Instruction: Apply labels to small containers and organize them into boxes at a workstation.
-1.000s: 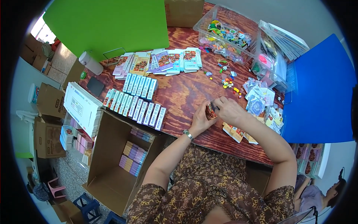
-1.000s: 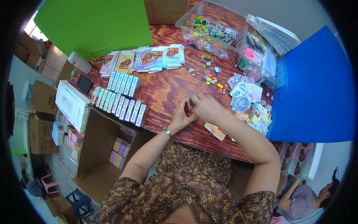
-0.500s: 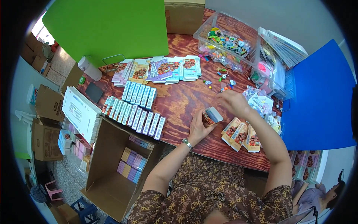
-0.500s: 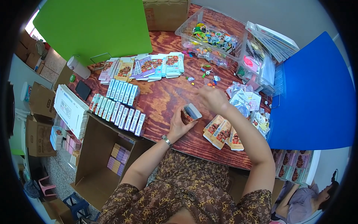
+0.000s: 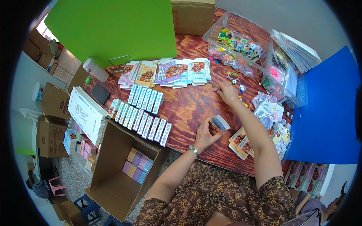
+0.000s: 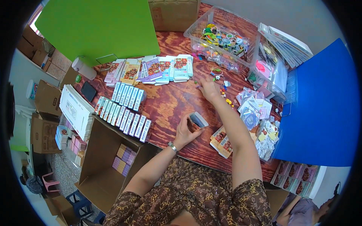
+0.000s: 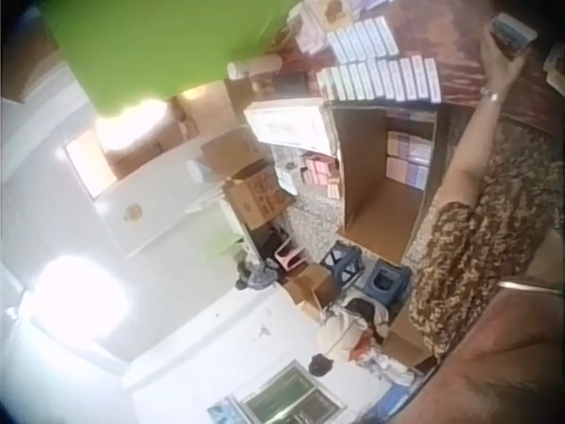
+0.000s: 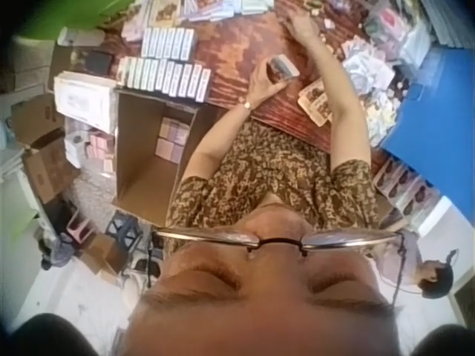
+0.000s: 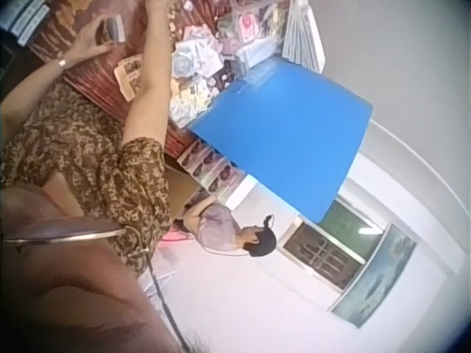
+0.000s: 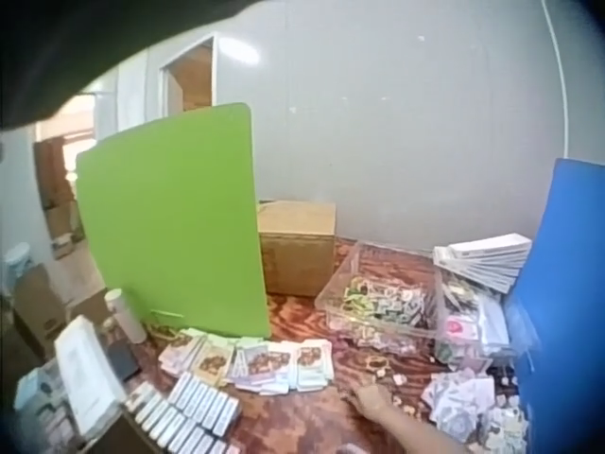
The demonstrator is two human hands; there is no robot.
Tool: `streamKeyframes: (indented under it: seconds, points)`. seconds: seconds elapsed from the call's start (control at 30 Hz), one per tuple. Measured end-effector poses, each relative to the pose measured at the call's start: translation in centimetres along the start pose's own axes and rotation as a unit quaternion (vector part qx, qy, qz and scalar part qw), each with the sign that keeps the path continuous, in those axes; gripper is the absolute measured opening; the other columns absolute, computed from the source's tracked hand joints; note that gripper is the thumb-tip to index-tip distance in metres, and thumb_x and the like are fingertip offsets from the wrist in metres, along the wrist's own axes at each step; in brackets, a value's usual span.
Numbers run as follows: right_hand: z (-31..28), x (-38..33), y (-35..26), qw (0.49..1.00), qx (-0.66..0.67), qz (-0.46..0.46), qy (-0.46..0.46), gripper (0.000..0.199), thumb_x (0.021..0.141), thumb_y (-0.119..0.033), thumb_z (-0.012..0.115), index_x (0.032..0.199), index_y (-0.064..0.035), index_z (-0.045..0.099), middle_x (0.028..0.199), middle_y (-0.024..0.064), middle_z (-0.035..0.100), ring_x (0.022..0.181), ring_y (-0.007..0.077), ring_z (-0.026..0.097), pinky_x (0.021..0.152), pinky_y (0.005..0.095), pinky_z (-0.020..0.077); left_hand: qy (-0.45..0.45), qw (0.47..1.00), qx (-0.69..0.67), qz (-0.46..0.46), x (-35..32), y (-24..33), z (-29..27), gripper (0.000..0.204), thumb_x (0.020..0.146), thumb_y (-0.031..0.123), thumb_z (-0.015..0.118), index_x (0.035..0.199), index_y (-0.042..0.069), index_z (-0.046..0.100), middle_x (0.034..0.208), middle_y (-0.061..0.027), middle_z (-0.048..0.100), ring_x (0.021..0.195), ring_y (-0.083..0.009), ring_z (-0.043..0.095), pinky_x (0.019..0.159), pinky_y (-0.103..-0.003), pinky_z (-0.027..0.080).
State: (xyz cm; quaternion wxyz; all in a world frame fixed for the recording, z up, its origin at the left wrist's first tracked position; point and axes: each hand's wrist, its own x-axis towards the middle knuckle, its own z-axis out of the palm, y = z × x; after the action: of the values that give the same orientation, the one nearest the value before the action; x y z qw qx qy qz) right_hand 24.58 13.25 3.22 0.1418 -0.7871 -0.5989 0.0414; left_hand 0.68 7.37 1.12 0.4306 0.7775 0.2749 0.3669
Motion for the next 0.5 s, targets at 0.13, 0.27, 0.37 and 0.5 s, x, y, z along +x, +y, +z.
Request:
streamKeyframes:
  seconds: [0.13,0.27,0.37,0.5]
  points:
    - [-4.9,-3.3,-1.6,0.993,0.115,0.001,0.008,0.025,0.088,-0.027,0.074,0.104,-0.0094,0.067,0.089,0.0118,0.069,0.085,0.0307,0.070,0.074,0.0466,0.0542,0.060,0.995,0.050,0.069,0.6,0.4,-0.1,0.076,0.071,0.021,0.091,0.132,0.003,0.051,0.122,-0.0159,0.061,0.107,-0.0325,0.065,0.092,-0.040,0.054]
    - [-11.8,-11.1,-5.0,0.966,0.251,-0.050,0.036,0.022,0.086,-0.023,0.076,0.102,-0.0085,0.071,0.089,0.0086,0.070,0.079,0.0282,0.068,0.069,0.0411,0.0540,0.025,1.000,-0.005,0.001,0.3,1.3,0.4,0.074,0.072,0.020,0.089,0.134,0.002,0.051,0.120,-0.0173,0.063,0.108,-0.0342,0.065,0.094,-0.041,0.053]
    - [-12.0,-14.0,-6.0,0.962,0.103,-0.200,0.154,0.024,0.084,-0.021,0.078,0.106,-0.0114,0.073,0.090,0.0062,0.069,0.082,0.0248,0.066,0.069,0.0363,0.0533,0.015,1.000,-0.003,-0.011,0.1,1.4,1.1,0.076,0.072,0.021,0.089,0.134,0.004,0.050,0.117,-0.0171,0.064,0.105,-0.0330,0.065,0.089,-0.040,0.053]
    - [-8.5,-15.2,-7.1,0.948,0.038,-0.215,0.232,0.024,0.076,-0.016,0.069,0.100,-0.0149,0.069,0.101,0.0041,0.066,0.088,0.0227,0.064,0.075,0.0365,0.0525,-0.001,0.999,0.002,-0.037,-1.1,1.1,1.2,0.083,0.073,0.023,0.090,0.140,0.003,0.046,0.120,-0.0134,0.063,0.107,-0.0246,0.064,0.091,-0.037,0.052]
